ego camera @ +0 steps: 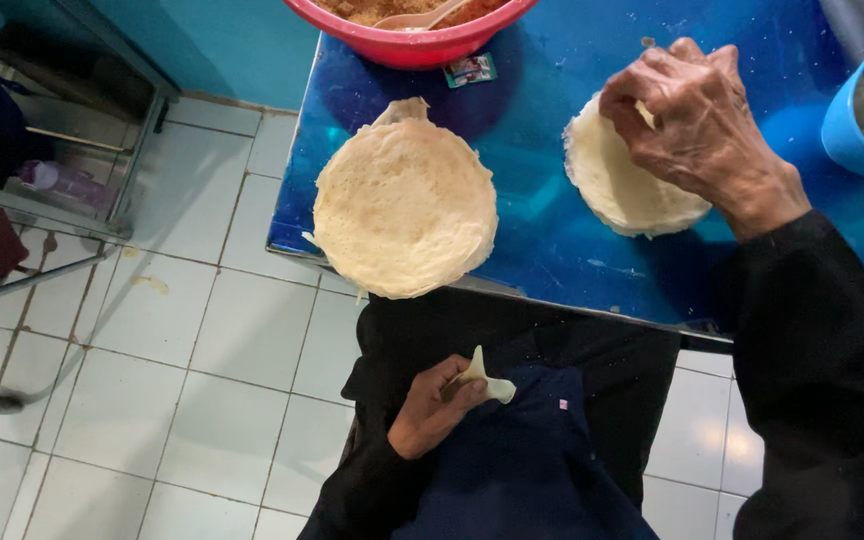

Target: The person sits at a blue table and peels thin crepe sheets one at a time from a stack, folding each sheet in half and placing it onto a growing pile on the table. A red bowl with brown filling and a blue container sit on the table nearby.

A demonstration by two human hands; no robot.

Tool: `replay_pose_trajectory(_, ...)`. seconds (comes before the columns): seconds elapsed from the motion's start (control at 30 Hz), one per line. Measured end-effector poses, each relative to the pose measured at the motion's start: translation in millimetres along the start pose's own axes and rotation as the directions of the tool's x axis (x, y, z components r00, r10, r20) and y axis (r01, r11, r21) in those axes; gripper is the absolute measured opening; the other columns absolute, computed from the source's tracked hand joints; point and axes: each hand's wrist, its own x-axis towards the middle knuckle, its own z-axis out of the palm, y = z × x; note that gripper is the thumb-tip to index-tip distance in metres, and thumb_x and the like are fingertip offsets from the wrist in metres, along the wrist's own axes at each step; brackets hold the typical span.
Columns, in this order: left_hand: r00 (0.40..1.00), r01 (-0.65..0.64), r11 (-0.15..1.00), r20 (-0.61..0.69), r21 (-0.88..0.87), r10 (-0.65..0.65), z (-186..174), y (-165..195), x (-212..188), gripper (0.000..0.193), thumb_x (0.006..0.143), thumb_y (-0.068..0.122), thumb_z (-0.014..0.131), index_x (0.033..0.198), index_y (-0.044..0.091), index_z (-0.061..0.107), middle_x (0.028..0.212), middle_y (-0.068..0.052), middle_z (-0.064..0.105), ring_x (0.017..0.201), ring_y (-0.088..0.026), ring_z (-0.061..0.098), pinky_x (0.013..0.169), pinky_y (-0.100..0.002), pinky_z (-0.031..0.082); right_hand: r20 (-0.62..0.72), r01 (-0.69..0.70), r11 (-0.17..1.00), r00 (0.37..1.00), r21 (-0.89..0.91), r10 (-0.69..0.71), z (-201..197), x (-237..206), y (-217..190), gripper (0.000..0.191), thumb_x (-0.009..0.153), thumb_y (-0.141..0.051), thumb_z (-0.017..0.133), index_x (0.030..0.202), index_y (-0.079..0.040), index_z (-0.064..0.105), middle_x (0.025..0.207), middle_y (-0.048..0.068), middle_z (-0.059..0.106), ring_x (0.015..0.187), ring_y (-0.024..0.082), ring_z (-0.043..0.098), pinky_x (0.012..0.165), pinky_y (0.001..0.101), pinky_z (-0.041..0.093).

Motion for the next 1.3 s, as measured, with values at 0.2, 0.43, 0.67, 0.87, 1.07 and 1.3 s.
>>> replay_pose_trajectory(0.2, 1.0, 0.008, 0.996, 0.023, -0.094, -0.006, 9.4, 6.6, 2.5, 0.019, 0.101, 0.021, 0.067, 0.11, 0.004, 0.066, 0.09, 0.004, 0.064, 0.078, -0.001, 0.054, 0.07, -0.019, 0.046, -0.052, 0.092, 0.995, 0.994, -0.025, -0.093, -23.3, -11.3, -15.6, 0.015, 0.101, -0.014, 0.071, 0.115, -0.01, 0.073, 0.108, 0.007, 0.072, 0.103, 0.022, 0.066, 0.086, 0.0412, 0.041)
replay_pose_trajectory(0.43, 0.998, -0.053, 0.995, 0.016, -0.085, 0.055, 20.4, 17.1, -0.7, 0.021, 0.101, 0.021, 0.069, 0.111, 0.003, 0.066, 0.089, 0.002, 0.061, 0.076, -0.002, 0.05, 0.068, -0.019, 0.042, 0.067, 0.012, 0.998, 0.998, -0.054, -0.008, -65.0, -69.6, -52.4, 0.028, 0.087, -0.025, 0.083, 0.111, -0.011, 0.076, 0.116, 0.009, 0.075, 0.122, 0.029, 0.054, 0.098, 0.0458, 0.044)
replay_pose_trajectory(0.67, 0.998, -0.036, 0.997, 0.051, -0.062, 0.04, 27.5, 22.9, -3.0, 0.025, 0.1, 0.026, 0.069, 0.108, 0.002, 0.066, 0.087, 0.002, 0.061, 0.074, -0.002, 0.053, 0.066, -0.02, 0.043, 0.023, -0.124, 0.985, 0.992, 0.123, 0.122, -58.3, -100.0, -45.6, 0.023, 0.094, -0.02, 0.084, 0.115, -0.015, 0.078, 0.119, 0.004, 0.075, 0.122, 0.022, 0.052, 0.107, 0.0344, 0.043)
replay_pose_trajectory(0.87, 0.999, -0.029, 0.982, 0.024, -0.186, 0.034, 32.8, 23.0, 1.0, 0.027, 0.103, 0.025, 0.068, 0.115, 0.001, 0.065, 0.096, -0.001, 0.065, 0.085, -0.006, 0.057, 0.075, -0.022, 0.046, -0.017, -0.006, 0.983, 1.0, -0.184, 0.002, -69.3, -104.7, -53.4, 0.02, 0.092, -0.017, 0.085, 0.109, -0.01, 0.077, 0.113, 0.007, 0.075, 0.113, 0.026, 0.056, 0.099, 0.0397, 0.046)
replay_pose_trajectory(1.07, 0.972, 0.122, 0.861, 0.233, -0.494, -0.004, 41.5, 25.9, 5.5, 0.033, 0.105, 0.021, 0.064, 0.133, 0.004, 0.061, 0.118, -0.004, 0.069, 0.108, -0.01, 0.065, 0.096, -0.026, 0.052, 0.193, -0.283, 0.623, 0.958, 0.729, 0.21, -88.1, -162.8, -152.1, 0.031, 0.089, -0.016, 0.077, 0.118, -0.015, 0.068, 0.116, 0.005, 0.072, 0.096, 0.02, 0.072, 0.088, 0.0302, 0.056)
replay_pose_trajectory(1.3, 0.886, 0.21, 0.794, 0.454, -0.571, 0.092, 54.1, 38.1, 4.1, 0.032, 0.109, 0.015, 0.067, 0.137, 0.001, 0.06, 0.121, -0.004, 0.068, 0.114, -0.012, 0.064, 0.101, -0.03, 0.052, 0.596, -0.522, -0.382, 0.796, 0.763, 0.104, -3.5, -240.3, -214.0, 0.06, 0.098, -0.045, 0.062, 0.137, 0.0, 0.057, 0.125, 0.009, 0.07, 0.117, 0.021, 0.066, 0.097, 0.03, 0.054)
